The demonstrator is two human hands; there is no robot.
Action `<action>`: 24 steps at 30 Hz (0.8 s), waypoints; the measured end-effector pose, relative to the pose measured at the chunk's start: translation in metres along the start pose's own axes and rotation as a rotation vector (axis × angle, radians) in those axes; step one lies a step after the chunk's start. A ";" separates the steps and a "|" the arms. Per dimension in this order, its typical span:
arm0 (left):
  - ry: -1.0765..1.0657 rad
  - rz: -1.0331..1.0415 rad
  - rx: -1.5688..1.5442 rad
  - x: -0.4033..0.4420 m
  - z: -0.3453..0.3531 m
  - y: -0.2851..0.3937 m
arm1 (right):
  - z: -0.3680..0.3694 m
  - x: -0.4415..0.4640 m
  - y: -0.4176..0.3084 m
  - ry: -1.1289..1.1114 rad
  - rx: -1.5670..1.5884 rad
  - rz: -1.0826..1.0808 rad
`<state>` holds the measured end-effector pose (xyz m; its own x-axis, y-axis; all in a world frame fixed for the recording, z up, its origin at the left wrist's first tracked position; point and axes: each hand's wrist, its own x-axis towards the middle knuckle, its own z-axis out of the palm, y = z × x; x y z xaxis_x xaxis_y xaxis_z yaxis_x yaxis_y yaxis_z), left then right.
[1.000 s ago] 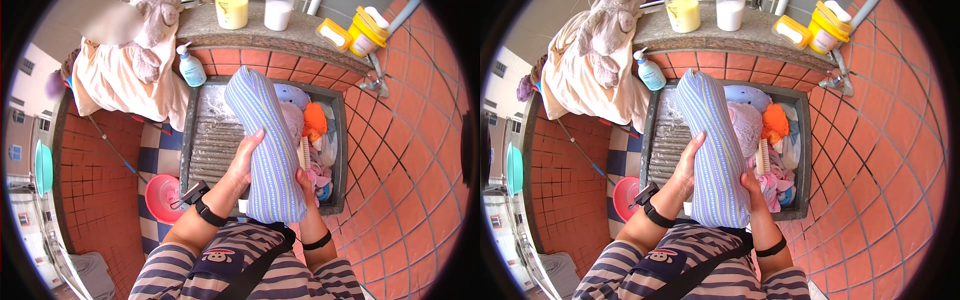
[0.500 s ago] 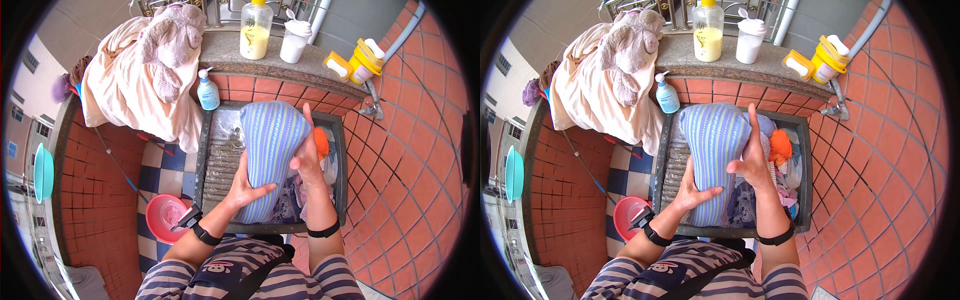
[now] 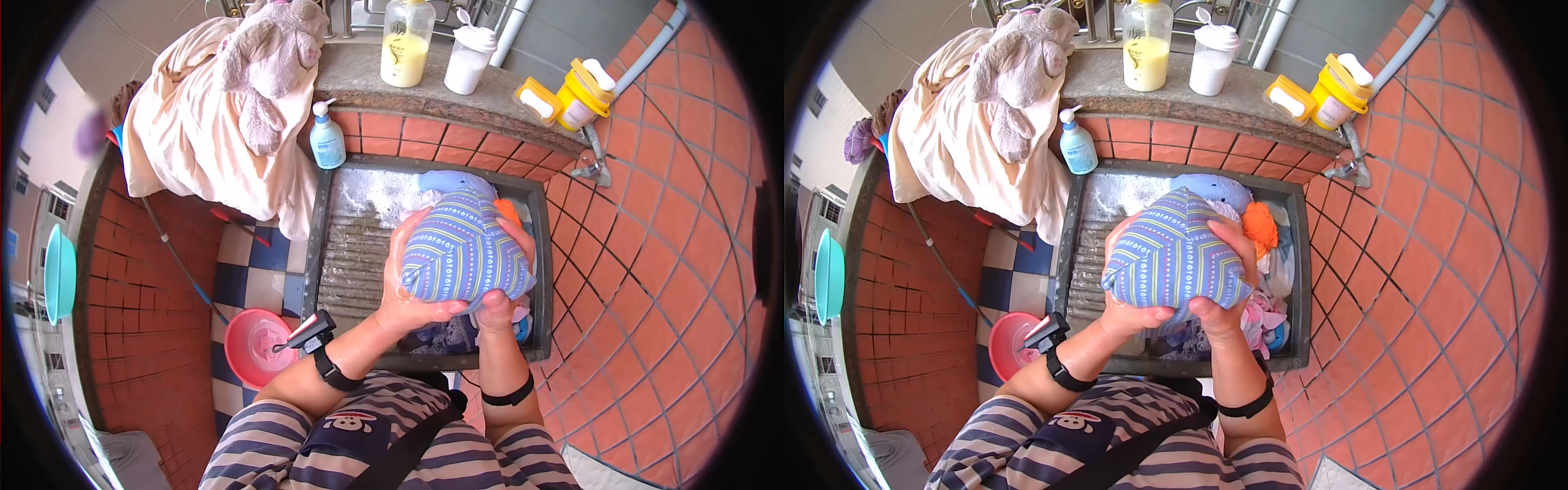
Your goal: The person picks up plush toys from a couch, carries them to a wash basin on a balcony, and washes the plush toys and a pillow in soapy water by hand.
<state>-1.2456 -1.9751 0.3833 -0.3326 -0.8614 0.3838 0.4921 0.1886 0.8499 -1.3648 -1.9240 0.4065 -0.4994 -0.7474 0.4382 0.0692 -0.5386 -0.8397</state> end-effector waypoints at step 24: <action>-0.351 -0.590 0.950 0.004 -0.067 -0.068 | -0.138 -0.136 0.086 -0.419 -1.179 0.535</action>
<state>-1.2262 -2.0235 0.3030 -0.5851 -0.7840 -0.2075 -0.5619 0.2074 0.8008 -1.4103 -1.8152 0.2307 -0.3322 -0.9330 -0.1383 -0.7085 0.3436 -0.6164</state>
